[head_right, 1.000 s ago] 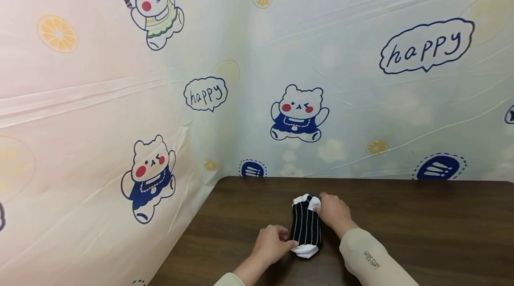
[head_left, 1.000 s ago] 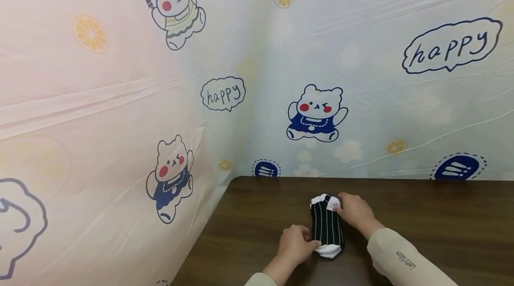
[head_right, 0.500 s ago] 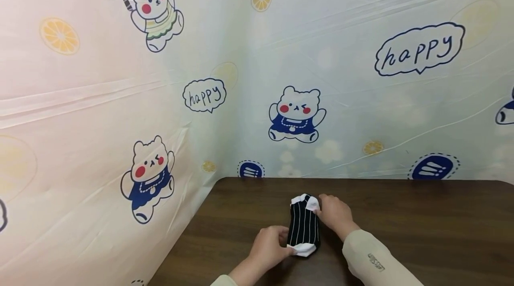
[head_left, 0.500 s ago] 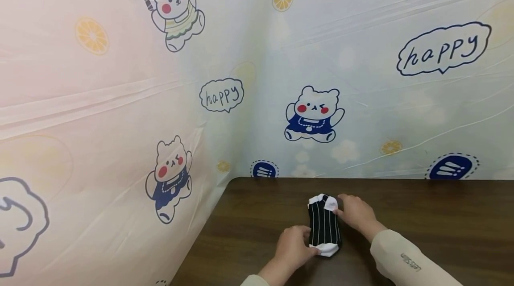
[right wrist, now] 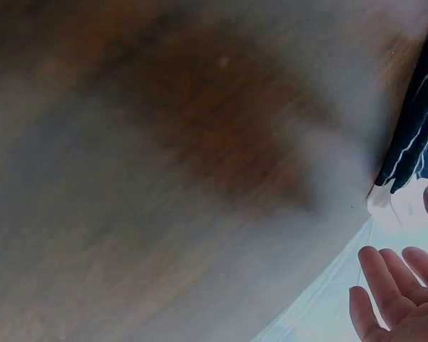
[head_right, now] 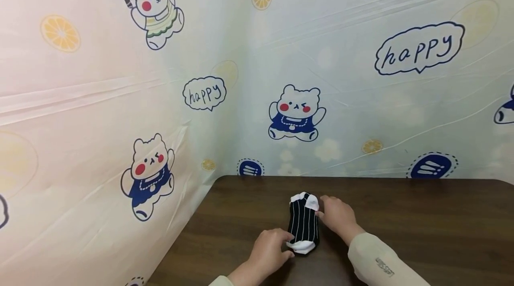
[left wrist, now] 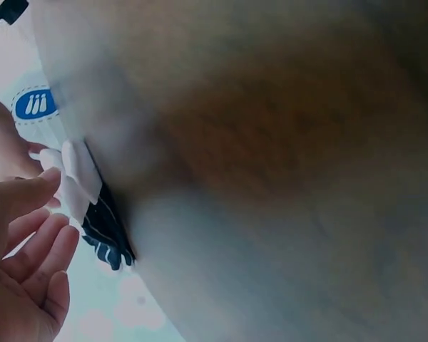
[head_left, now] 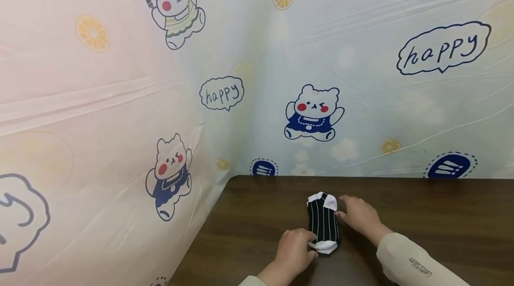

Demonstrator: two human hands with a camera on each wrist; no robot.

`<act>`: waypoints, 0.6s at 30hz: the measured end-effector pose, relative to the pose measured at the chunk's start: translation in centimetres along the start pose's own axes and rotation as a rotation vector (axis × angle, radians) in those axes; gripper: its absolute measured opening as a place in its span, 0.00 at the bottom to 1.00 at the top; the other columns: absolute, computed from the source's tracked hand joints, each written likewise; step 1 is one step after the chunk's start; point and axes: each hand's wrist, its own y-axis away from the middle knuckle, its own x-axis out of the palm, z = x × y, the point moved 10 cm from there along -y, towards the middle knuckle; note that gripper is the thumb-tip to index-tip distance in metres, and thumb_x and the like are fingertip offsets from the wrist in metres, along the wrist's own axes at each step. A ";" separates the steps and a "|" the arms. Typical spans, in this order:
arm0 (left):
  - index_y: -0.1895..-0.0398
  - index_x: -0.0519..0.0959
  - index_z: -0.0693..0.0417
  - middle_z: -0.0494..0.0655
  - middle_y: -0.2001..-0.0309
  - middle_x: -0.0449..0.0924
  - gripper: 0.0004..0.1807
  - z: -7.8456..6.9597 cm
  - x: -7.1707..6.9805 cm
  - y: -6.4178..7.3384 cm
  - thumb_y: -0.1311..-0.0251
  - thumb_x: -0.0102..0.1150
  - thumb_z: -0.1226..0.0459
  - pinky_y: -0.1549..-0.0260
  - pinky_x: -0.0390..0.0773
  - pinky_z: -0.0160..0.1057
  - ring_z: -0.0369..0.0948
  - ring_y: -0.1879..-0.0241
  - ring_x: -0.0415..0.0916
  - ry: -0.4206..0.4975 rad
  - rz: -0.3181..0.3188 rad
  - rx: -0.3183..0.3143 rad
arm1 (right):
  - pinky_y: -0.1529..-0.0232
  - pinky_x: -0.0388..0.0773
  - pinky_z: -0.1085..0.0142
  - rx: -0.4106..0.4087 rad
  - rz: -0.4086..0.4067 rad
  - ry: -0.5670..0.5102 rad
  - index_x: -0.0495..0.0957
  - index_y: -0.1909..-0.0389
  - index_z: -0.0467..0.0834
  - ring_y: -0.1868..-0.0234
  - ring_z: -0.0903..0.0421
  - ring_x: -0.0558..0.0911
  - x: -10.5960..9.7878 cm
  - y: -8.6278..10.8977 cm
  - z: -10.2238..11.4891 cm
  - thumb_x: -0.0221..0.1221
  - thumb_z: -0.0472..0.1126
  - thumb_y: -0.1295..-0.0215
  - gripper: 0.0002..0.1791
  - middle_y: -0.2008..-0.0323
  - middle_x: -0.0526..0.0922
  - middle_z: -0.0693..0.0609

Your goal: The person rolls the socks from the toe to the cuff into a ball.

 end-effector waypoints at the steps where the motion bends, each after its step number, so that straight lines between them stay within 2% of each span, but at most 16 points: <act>1: 0.67 0.86 0.45 0.36 0.68 0.83 0.15 -0.1 0.1 0.0 0.64 0.77 0.60 0.69 0.70 0.34 0.30 0.66 0.78 -0.006 0.007 0.006 | 0.62 0.76 0.45 0.001 0.003 0.000 0.75 0.48 0.32 0.54 0.37 0.78 0.0 0.1 0.0 0.67 0.45 0.44 0.28 0.52 0.78 0.33; 13: 0.68 0.87 0.38 0.30 0.66 0.83 0.11 -1.1 1.1 0.1 0.60 0.75 0.57 0.70 0.66 0.31 0.26 0.66 0.76 -0.134 0.072 0.095 | 0.65 0.77 0.48 -0.047 0.001 0.000 0.77 0.49 0.35 0.56 0.39 0.80 -0.3 2.0 0.9 0.68 0.46 0.45 0.27 0.52 0.79 0.36; 18: 0.68 0.87 0.37 0.30 0.67 0.83 0.11 -1.3 1.3 0.0 0.60 0.74 0.55 0.72 0.64 0.30 0.26 0.67 0.77 -0.179 0.074 0.131 | 0.68 0.77 0.50 -0.066 0.003 -0.018 0.77 0.49 0.35 0.58 0.41 0.81 -0.5 2.9 1.5 0.68 0.47 0.46 0.27 0.53 0.80 0.37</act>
